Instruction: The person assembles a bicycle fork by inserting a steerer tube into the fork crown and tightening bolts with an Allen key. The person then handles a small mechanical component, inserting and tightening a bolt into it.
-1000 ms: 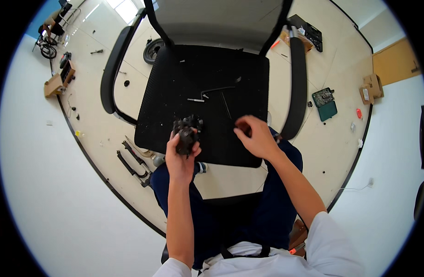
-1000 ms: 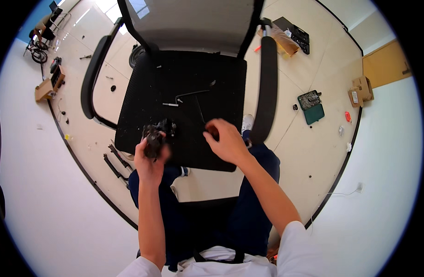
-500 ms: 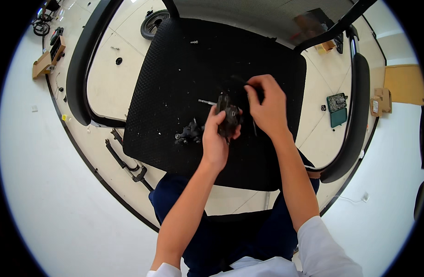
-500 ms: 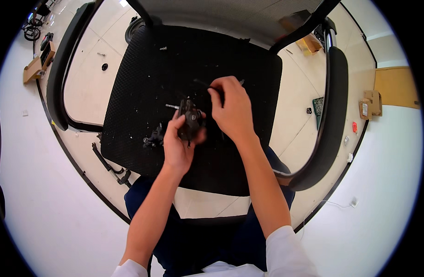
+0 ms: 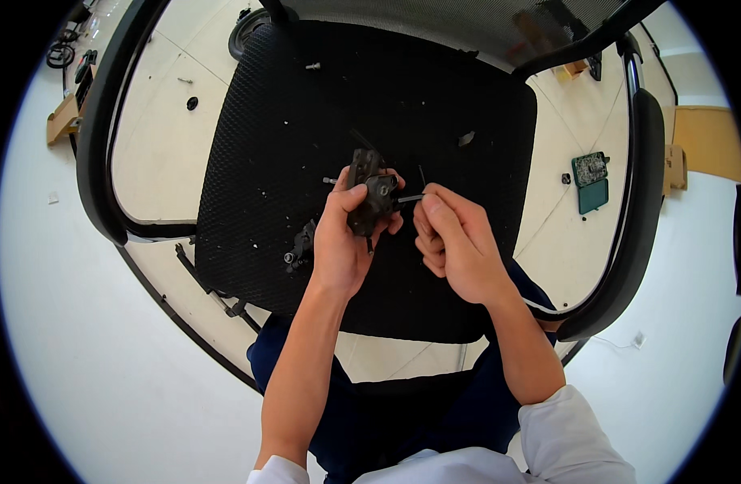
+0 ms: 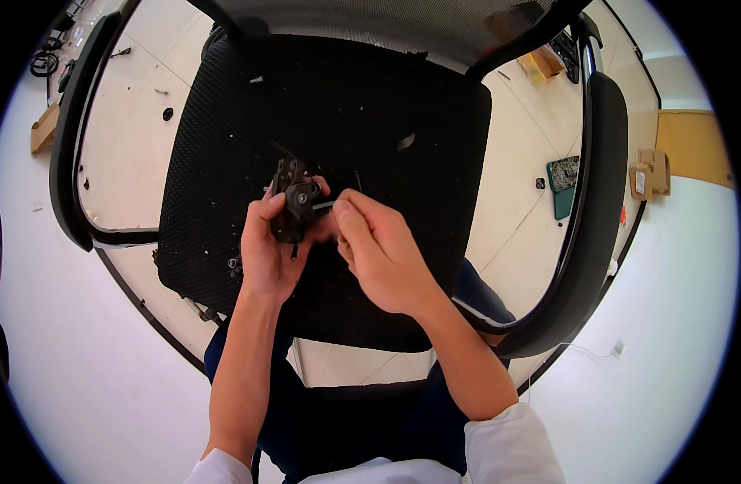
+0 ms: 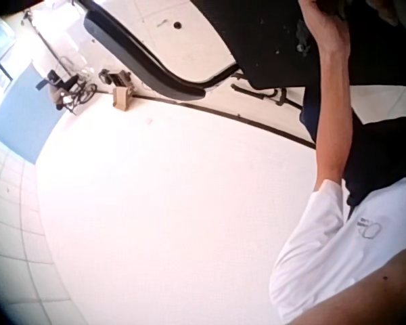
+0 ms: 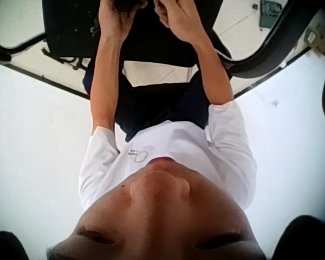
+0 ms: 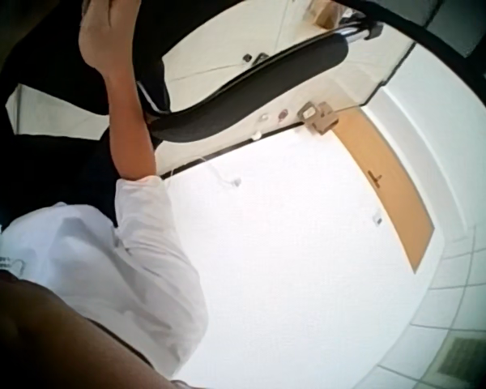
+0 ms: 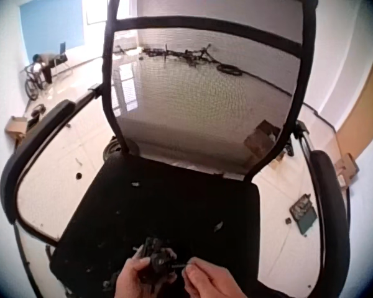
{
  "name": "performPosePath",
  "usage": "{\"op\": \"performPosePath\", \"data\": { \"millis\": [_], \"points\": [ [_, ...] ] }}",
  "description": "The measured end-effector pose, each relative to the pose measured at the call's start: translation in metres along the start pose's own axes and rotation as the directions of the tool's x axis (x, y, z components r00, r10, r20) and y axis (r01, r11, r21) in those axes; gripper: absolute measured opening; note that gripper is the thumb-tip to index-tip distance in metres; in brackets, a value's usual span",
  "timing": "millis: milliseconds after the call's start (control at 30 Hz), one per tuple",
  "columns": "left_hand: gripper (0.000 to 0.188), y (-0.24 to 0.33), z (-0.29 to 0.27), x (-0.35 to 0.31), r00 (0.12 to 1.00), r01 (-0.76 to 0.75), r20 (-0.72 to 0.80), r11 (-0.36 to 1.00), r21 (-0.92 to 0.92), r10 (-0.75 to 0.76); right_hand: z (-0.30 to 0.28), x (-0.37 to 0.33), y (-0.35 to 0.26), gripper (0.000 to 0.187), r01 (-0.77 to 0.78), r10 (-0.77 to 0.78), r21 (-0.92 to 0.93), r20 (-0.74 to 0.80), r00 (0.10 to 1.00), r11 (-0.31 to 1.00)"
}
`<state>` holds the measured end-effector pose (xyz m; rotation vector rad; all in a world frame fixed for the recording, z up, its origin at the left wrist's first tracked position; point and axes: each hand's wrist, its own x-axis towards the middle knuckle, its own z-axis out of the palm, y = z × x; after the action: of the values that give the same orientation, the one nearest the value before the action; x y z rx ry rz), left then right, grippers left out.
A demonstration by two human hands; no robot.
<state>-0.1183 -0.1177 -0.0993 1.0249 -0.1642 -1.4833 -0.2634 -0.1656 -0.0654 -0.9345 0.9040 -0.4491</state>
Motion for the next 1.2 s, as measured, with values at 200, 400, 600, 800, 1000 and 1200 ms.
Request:
{"op": "performPosePath", "data": {
  "millis": [200, 400, 600, 800, 1000, 1200],
  "points": [
    [0.03, -0.007, 0.002, 0.005, 1.0, 0.024, 0.019, 0.999, 0.049, -0.024, 0.001, 0.007, 0.01, 0.031, 0.111, -0.119, -0.133, -0.056, 0.991, 0.985],
    [0.033, -0.008, 0.005, 0.002, 0.997, 0.08, -0.027, 0.994, 0.077, -0.078, -0.001, 0.009, 0.008, 0.022, 0.21, -0.273, -0.506, -0.051, 0.961, 0.836],
    [0.035, -0.009, 0.0, 0.0, 0.998, 0.058, -0.043, 0.982, 0.18, -0.051, 0.004, 0.008, 0.006, 0.021, 0.257, -0.33, -0.66, 0.014, 0.944, 0.706],
    [0.039, -0.011, -0.003, -0.001, 0.997, -0.01, -0.067, 0.925, 0.38, 0.039, 0.007, 0.012, 0.014, 0.025, 0.205, -0.246, -0.421, -0.046, 0.968, 0.884],
    [0.039, -0.01, -0.003, -0.005, 0.995, -0.07, -0.034, 0.88, 0.47, 0.098, 0.012, 0.01, 0.014, 0.031, -0.032, 0.026, -0.064, -0.084, 0.996, 0.997],
    [0.036, -0.011, 0.001, -0.003, 0.994, -0.079, -0.036, 0.913, 0.401, 0.102, 0.014, 0.01, 0.016, 0.027, 0.156, -0.199, -0.342, -0.094, 0.976, 0.927]
  ]
}}
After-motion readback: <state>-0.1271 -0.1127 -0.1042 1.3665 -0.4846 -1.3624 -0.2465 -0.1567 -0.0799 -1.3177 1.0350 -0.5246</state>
